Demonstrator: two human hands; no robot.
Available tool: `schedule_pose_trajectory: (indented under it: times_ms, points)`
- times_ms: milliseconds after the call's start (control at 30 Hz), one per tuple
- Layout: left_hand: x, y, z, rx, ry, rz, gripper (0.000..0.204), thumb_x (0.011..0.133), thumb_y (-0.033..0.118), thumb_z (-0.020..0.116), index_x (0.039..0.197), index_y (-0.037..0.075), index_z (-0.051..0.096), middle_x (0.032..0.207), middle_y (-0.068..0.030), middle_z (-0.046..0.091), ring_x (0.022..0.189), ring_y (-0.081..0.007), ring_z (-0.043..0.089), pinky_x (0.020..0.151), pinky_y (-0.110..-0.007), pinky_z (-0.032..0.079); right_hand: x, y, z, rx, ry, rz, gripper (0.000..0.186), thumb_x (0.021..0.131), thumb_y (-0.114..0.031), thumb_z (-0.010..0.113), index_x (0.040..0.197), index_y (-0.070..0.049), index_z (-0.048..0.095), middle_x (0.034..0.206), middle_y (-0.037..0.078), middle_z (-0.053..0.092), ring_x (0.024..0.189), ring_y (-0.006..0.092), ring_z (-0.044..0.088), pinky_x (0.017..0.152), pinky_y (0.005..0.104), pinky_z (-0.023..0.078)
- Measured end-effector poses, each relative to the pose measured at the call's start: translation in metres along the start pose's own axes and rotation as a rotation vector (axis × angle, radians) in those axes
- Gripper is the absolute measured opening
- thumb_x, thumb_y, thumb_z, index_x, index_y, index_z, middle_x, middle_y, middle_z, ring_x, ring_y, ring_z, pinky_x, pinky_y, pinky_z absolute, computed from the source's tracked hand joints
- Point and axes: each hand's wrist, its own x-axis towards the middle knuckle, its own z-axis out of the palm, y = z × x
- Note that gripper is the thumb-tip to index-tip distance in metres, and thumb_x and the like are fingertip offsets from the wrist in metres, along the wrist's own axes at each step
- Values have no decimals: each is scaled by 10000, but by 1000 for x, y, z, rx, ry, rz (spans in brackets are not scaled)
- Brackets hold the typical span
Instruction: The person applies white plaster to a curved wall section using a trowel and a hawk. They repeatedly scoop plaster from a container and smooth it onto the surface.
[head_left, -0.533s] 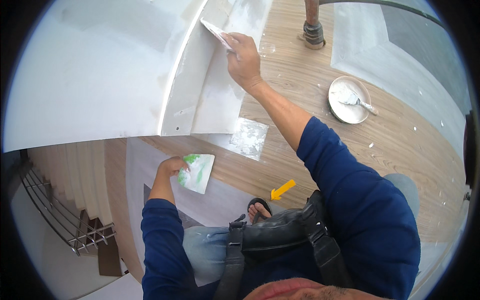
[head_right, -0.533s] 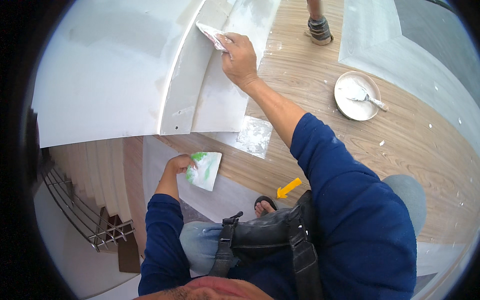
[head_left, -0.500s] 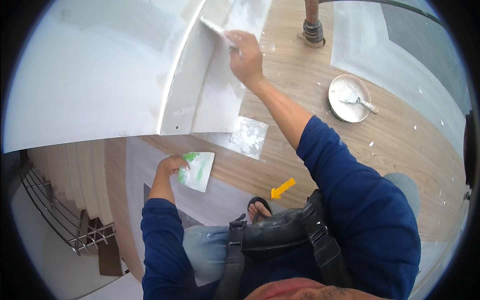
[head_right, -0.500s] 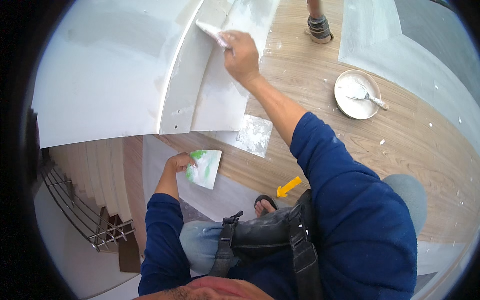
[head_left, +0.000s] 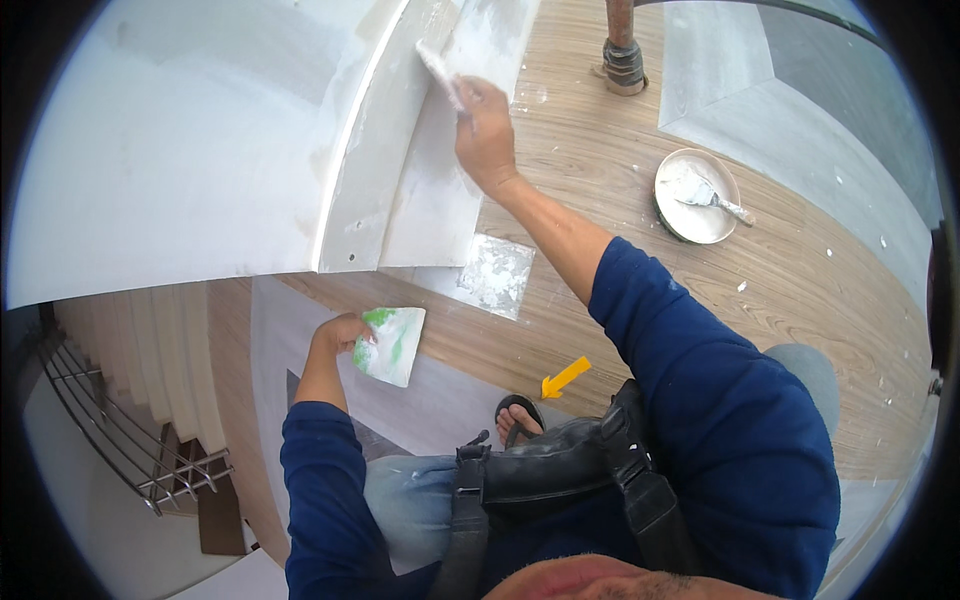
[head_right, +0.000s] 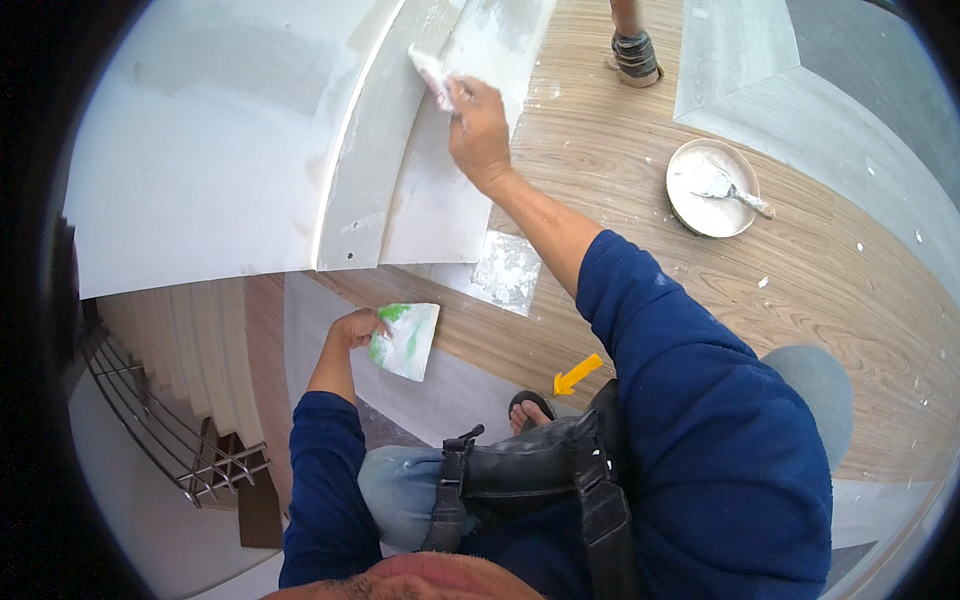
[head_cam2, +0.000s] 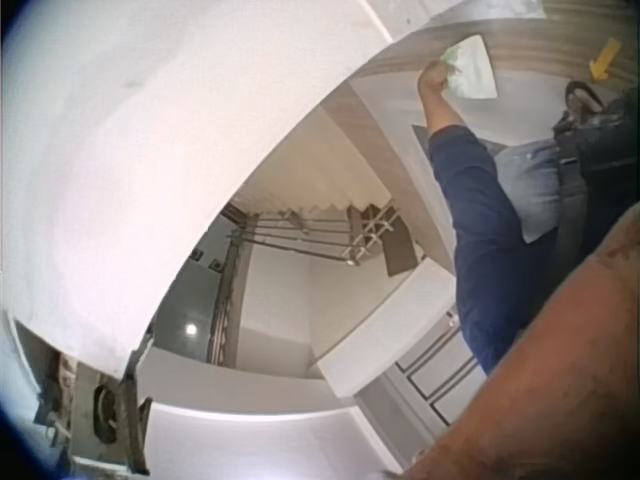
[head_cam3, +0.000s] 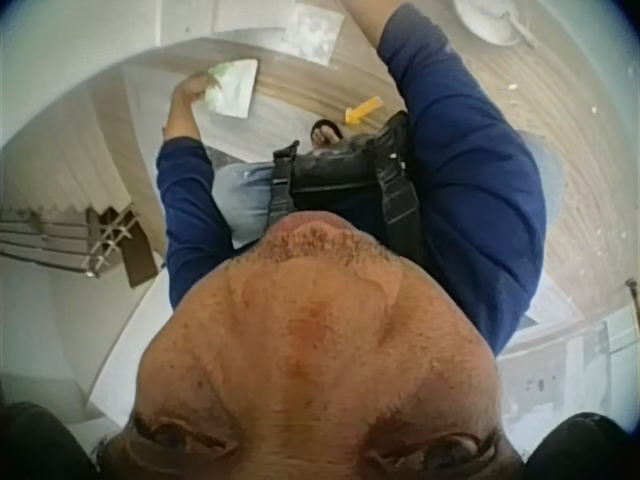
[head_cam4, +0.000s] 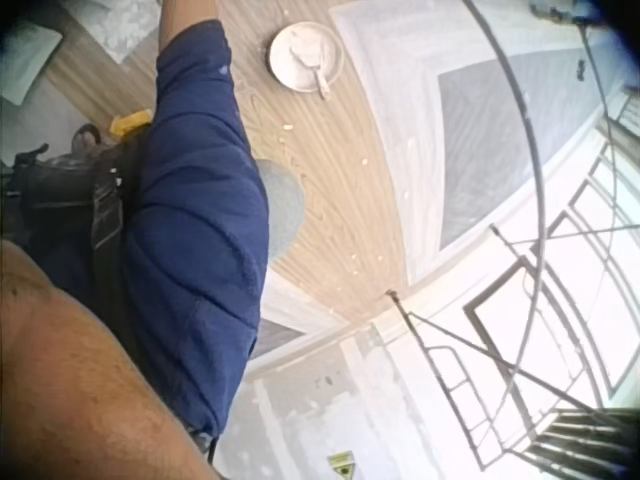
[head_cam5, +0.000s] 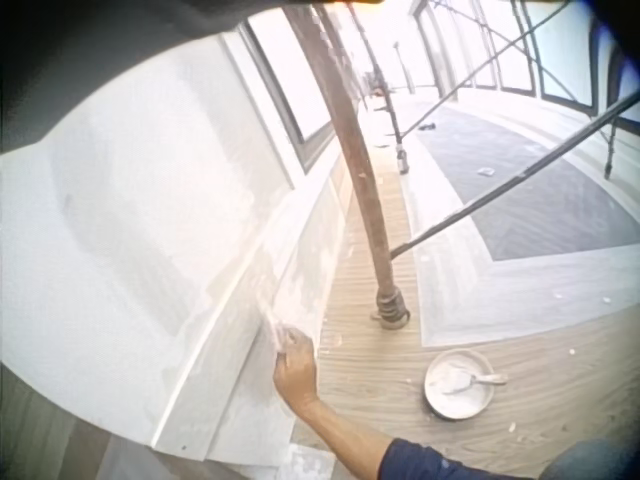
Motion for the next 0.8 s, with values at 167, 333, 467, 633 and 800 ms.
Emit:
schedule_pose_trajectory:
  times_ms: [167,333,467,633,800]
  points:
    - [-4,7,1,10,-11,-7,409,733,-31,679,1139,-72,646,1090,-132,681,976,-257,663,820,-369,542,98,32,-7,-64,111,-34,378,863,-14,529,1221,-14,650,1196,215,625,1113,404,561,985,464,460]
    - [2,-1,-5,10,17,-21,405,730,-40,677,1132,-79,649,1090,-145,682,965,-263,664,817,-364,540,72,20,2,-106,-20,-59,457,843,26,583,1270,-117,660,1252,128,613,1148,366,544,981,432,476]
    - [-8,8,10,-61,1,-2,403,718,-53,678,1119,-78,653,1069,-149,696,975,-267,671,829,-371,539,5,14,-10,-36,-20,-2,443,873,22,567,1305,-54,624,1263,180,612,1165,368,558,996,412,467]
    - [-9,12,9,0,-25,-7,407,713,-56,680,1119,-74,656,1076,-151,703,1010,-277,675,868,-391,539,30,16,0,-51,108,141,384,891,10,565,1271,8,618,1240,194,591,1128,366,566,972,421,474]
    - [5,2,-1,8,-34,0,424,709,-53,680,1131,-73,651,1082,-152,703,1006,-281,674,886,-394,536,35,17,15,-151,-55,61,460,837,0,602,1297,20,593,1238,203,556,1131,378,519,982,423,467]
